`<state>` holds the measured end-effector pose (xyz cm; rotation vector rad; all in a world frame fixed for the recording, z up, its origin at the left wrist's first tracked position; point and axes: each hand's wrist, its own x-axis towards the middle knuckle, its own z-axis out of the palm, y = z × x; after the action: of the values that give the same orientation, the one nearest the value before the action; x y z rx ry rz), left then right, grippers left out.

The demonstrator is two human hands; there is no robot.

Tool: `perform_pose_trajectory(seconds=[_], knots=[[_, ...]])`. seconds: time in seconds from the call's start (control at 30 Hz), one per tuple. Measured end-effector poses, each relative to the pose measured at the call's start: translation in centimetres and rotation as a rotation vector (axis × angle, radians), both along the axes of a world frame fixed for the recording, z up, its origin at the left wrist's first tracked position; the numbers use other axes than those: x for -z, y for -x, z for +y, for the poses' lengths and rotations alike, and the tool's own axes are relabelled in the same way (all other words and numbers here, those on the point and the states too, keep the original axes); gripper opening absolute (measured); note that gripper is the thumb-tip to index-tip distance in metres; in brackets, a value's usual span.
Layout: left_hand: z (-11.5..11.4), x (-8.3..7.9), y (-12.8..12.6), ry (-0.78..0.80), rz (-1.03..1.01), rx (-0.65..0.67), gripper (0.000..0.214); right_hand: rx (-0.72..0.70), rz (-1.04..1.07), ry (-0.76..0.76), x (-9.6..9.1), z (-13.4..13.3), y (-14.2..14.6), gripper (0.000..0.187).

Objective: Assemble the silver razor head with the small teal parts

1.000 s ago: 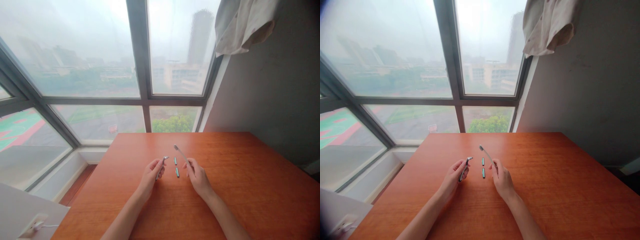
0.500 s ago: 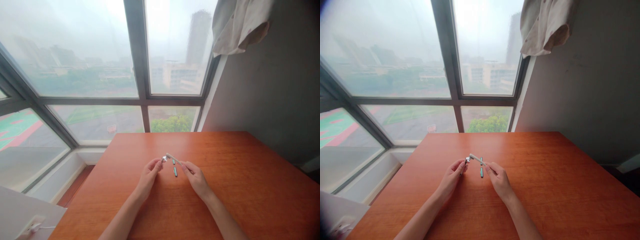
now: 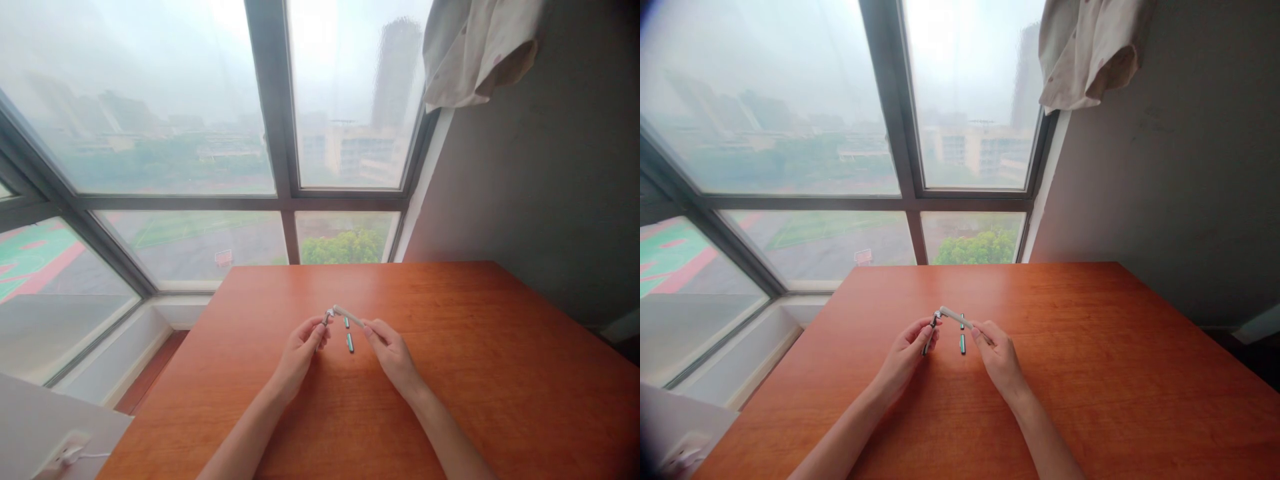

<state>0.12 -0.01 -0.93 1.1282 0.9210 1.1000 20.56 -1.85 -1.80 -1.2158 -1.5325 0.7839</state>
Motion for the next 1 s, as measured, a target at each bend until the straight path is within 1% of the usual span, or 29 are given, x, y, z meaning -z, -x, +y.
perform_pose_trajectory(seconds=[0.2, 0.43, 0.67, 0.9, 1.0], knots=[[-0.04, -0.07, -0.02, 0.016, -0.023, 0.025, 0.037, -0.021, -0.001, -0.003, -0.4, -0.12, 0.21, 0.041], [-0.15, 0.12, -0.11, 0.005, -0.063, 0.023, 0.033, 0.07, 0.005, 0.019, 0.13, 0.25, -0.04, 0.041], [-0.15, -0.26, -0.14, 0.034, -0.067, -0.009, 0.036, 0.023, 0.02, 0.009, -0.01, 0.16, 0.0, 0.04], [-0.28, -0.49, -0.23, 0.056, -0.11, 0.014, 0.036, 0.034, -0.001, 0.012, 0.23, 0.18, 0.01, 0.04], [-0.26, -0.5, -0.22, 0.062, -0.097, 0.001, 0.039, 0.051, -0.006, 0.012, 0.37, 0.28, -0.04, 0.043]])
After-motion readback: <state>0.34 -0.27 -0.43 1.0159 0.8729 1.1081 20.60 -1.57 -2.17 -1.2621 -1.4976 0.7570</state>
